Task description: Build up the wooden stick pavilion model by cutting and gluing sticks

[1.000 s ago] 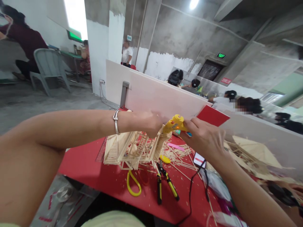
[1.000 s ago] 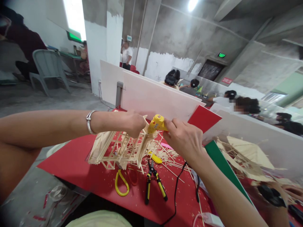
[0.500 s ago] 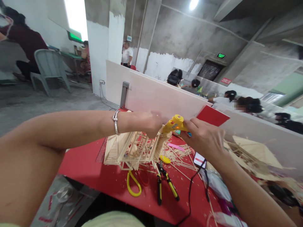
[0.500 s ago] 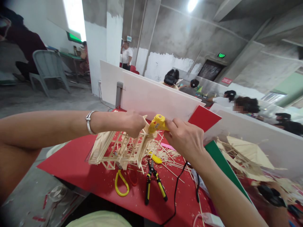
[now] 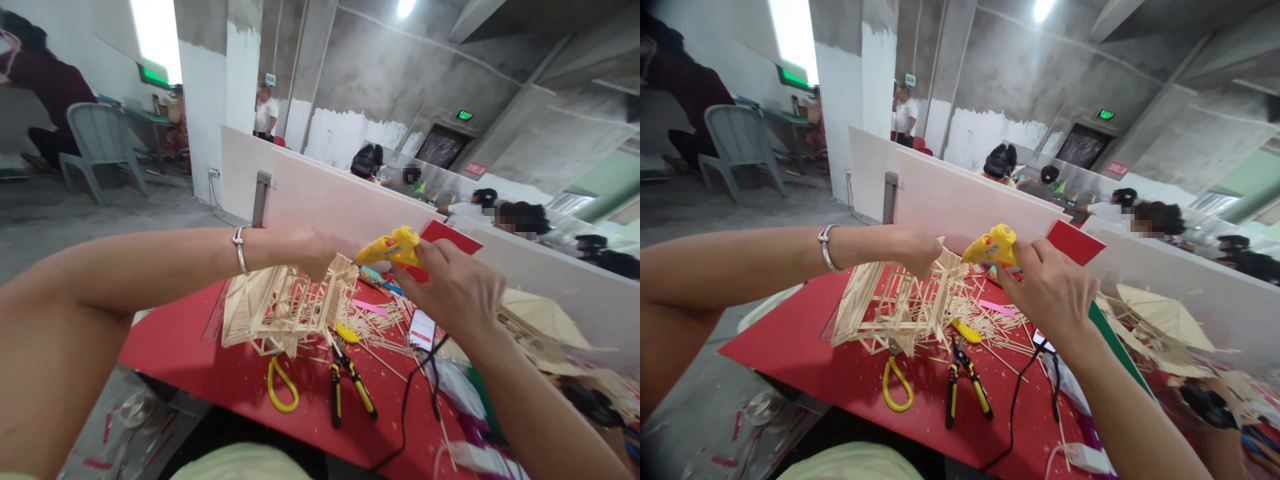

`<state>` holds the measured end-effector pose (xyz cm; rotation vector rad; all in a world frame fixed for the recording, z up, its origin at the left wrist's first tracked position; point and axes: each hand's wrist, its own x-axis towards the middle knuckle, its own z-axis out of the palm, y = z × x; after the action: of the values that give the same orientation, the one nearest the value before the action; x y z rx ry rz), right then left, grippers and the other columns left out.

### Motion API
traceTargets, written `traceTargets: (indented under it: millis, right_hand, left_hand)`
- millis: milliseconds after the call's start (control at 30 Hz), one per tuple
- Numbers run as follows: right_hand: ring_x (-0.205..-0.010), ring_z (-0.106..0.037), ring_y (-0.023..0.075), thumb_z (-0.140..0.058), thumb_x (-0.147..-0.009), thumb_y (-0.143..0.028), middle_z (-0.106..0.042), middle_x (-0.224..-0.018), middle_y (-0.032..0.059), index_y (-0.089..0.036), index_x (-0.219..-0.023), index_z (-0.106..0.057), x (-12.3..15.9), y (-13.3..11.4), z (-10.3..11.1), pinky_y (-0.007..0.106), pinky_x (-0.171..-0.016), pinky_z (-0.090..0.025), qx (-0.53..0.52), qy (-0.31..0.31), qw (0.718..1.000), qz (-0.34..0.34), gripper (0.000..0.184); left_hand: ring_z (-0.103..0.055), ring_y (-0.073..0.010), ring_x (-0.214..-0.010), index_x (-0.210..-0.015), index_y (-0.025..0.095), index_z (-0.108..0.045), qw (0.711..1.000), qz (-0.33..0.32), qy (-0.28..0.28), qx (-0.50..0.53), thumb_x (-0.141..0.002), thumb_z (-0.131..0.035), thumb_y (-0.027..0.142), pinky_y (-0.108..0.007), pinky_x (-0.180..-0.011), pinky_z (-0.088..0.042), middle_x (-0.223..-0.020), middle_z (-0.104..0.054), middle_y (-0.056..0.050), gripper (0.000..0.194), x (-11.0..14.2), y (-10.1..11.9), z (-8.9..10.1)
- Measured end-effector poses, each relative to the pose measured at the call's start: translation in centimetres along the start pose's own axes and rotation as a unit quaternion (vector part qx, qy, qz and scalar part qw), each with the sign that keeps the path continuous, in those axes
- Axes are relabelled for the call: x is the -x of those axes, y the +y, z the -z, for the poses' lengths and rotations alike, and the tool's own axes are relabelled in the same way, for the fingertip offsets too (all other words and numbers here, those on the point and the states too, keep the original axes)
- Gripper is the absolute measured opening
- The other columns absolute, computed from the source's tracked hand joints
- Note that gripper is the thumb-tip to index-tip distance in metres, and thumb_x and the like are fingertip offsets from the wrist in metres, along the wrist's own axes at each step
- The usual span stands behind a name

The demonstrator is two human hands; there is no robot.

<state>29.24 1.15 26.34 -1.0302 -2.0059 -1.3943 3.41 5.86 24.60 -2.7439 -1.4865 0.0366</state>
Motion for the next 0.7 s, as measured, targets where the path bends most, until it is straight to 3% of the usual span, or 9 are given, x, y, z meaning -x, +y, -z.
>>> traceTargets:
  millis: [133, 500, 567, 700]
  right_hand:
    - [-0.057, -0.048, 0.011, -0.062, -0.087, -0.056, -0.064, -0.076, 0.0015, -0.017, -0.1, -0.066, -0.2, -0.1, 0.2, 0.026, -0.049, -0.02, -0.006, 0.031, 0.999, 0.002, 0.041]
    - [-0.06, -0.046, 0.0124, -0.057, -0.088, -0.056, -0.06, -0.075, 0.0036, -0.018, -0.098, -0.065, 0.2, -1.2, -0.2, 0.028, -0.053, -0.015, -0.034, -0.022, 0.999, -0.008, 0.04]
    - [-0.06, -0.046, 0.0127, -0.055, -0.09, -0.054, -0.06, -0.075, 0.0038, -0.018, -0.099, -0.065, 0.1, -1.2, -0.3, 0.028, -0.053, -0.014, -0.041, -0.021, 0.999, -0.013, 0.039]
    - [-0.061, -0.045, 0.0123, -0.055, -0.09, -0.053, -0.06, -0.075, 0.0036, -0.018, -0.101, -0.065, 0.0, -1.1, -0.5, 0.028, -0.053, -0.015, -0.045, -0.014, 0.999, -0.018, 0.038]
  left_hand:
    - [-0.059, -0.02, -0.065, -0.093, 0.02, -0.081, 0.996, 0.046, -0.072, -0.02, -0.067, -0.069, 0.024, -0.029, -0.062, -0.042, -0.061, -0.066, -0.006, 0.029, -0.2, 0.3, 1.3]
    - [-0.058, -0.0201, -0.064, -0.081, 0.015, -0.079, 0.99, 0.037, -0.127, -0.042, -0.072, -0.066, 0.022, -0.031, -0.064, -0.042, -0.063, -0.066, -0.008, 0.018, 0.2, 1.7, 3.7]
    - [-0.058, -0.0206, -0.066, -0.081, 0.015, -0.079, 0.99, 0.048, -0.124, -0.037, -0.07, -0.067, 0.02, -0.031, -0.065, -0.042, -0.063, -0.066, -0.008, 0.017, 0.2, 1.9, 4.0]
    - [-0.059, -0.021, -0.071, -0.086, 0.018, -0.08, 0.996, 0.062, -0.058, -0.041, -0.067, -0.069, 0.018, -0.032, -0.069, -0.042, -0.07, -0.069, -0.009, 0.022, 0.6, 2.1, 3.5]
